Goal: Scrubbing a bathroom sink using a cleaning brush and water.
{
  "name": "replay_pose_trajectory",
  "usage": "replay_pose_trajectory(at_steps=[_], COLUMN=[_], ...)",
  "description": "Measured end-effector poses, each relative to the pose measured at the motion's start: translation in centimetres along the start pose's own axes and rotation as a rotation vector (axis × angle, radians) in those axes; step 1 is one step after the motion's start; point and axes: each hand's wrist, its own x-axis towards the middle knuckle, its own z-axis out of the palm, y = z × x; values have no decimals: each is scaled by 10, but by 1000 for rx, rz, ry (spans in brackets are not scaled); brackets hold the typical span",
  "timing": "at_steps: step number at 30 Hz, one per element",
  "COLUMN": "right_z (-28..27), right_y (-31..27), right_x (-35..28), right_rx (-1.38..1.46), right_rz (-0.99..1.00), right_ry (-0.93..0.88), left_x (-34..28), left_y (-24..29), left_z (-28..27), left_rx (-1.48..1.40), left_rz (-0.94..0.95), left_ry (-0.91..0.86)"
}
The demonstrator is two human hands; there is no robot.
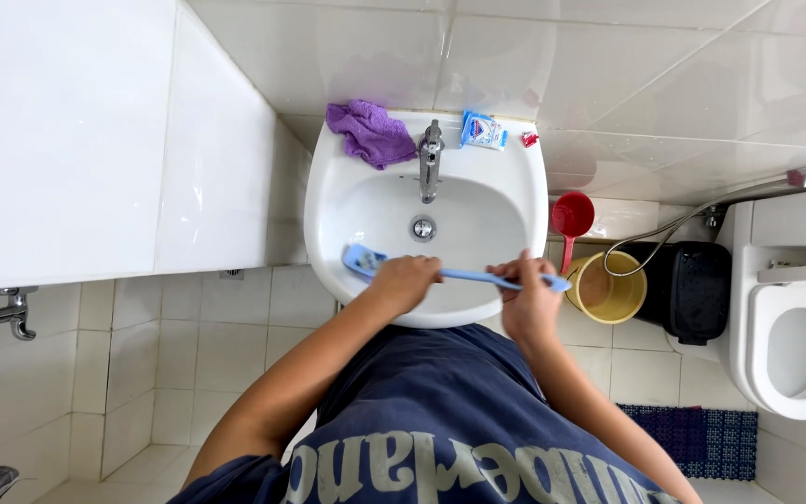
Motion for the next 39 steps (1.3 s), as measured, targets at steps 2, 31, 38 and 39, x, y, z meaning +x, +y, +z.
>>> replay_pose_trajectory(at_steps=[2,31,38,39], right_z=[6,3,14,13], right_y=[11,1,-74,-74], right_x=[-12,-10,-25,-22], right_rx=[-70,-392,-869,-813], right_rz=[-100,-459,-937,-991], right_ry=[-148,-284,-311,-379], left_x=[-4,31,107,124], left_y=[-12,-20,44,39], left_z=[1,45,64,68], left_rx=[-11,-239,-382,-235], left_rz=[13,184,493,564], left_ry=[98,354,504,686])
